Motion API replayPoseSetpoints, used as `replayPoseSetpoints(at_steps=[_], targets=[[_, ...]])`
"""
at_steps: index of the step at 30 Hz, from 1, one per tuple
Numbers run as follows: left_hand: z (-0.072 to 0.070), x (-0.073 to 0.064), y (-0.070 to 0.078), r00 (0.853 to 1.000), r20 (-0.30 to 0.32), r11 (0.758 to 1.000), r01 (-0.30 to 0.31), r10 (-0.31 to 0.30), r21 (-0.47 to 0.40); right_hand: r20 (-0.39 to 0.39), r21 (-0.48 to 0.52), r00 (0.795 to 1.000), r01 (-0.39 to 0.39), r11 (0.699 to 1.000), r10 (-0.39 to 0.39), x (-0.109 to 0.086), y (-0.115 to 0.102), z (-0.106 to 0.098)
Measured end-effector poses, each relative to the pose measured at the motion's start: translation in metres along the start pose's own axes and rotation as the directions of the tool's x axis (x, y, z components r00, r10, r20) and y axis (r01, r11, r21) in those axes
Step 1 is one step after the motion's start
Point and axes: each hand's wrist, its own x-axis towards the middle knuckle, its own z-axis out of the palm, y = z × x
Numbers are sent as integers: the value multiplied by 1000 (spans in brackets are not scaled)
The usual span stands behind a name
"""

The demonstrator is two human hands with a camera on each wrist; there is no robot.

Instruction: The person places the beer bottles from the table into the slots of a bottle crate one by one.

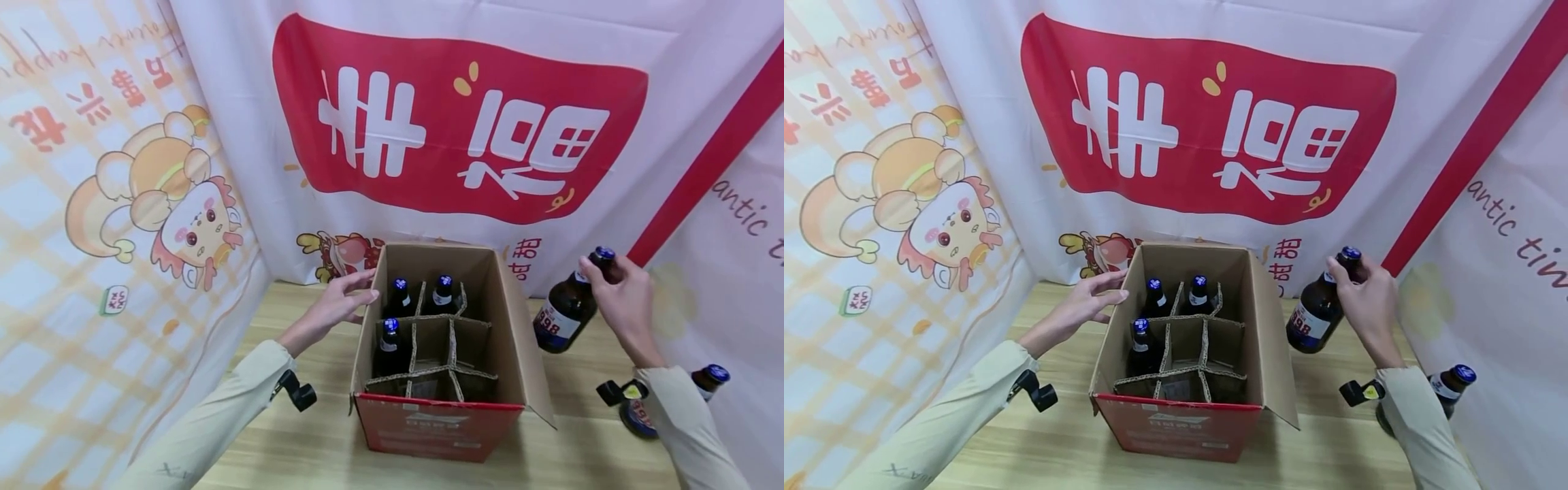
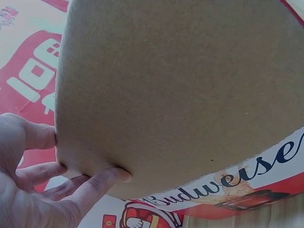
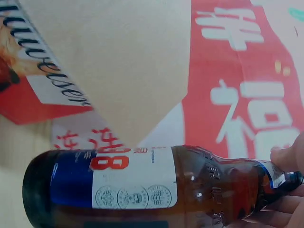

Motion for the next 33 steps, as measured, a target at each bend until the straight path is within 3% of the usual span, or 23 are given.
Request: replayPoseSetpoints(at_steps=[9,14,21,27,33], targets=[[6,-1,-5,1000,7,1000,-3,3,-8,-68,-24,989,131,991,-133,2,-48,-14],[5,-8,-10,1000,-8,1000,10,-10,-23,-61,27,985,166,986,-164,5,-77,-15],[-2,-7,-8,1000,-7,1000,-12,12,11,-66,101,979,197,975,-191,0,-128,-12],[-2,-4,-5,1000,3,1000,-17,17,12,-30,214,974,227,950,-225,0,-161,-14],[-1,-1,-1,1000,6,1000,-27,27,15,94,253,954,255,933,-286,-7,-181,-9]])
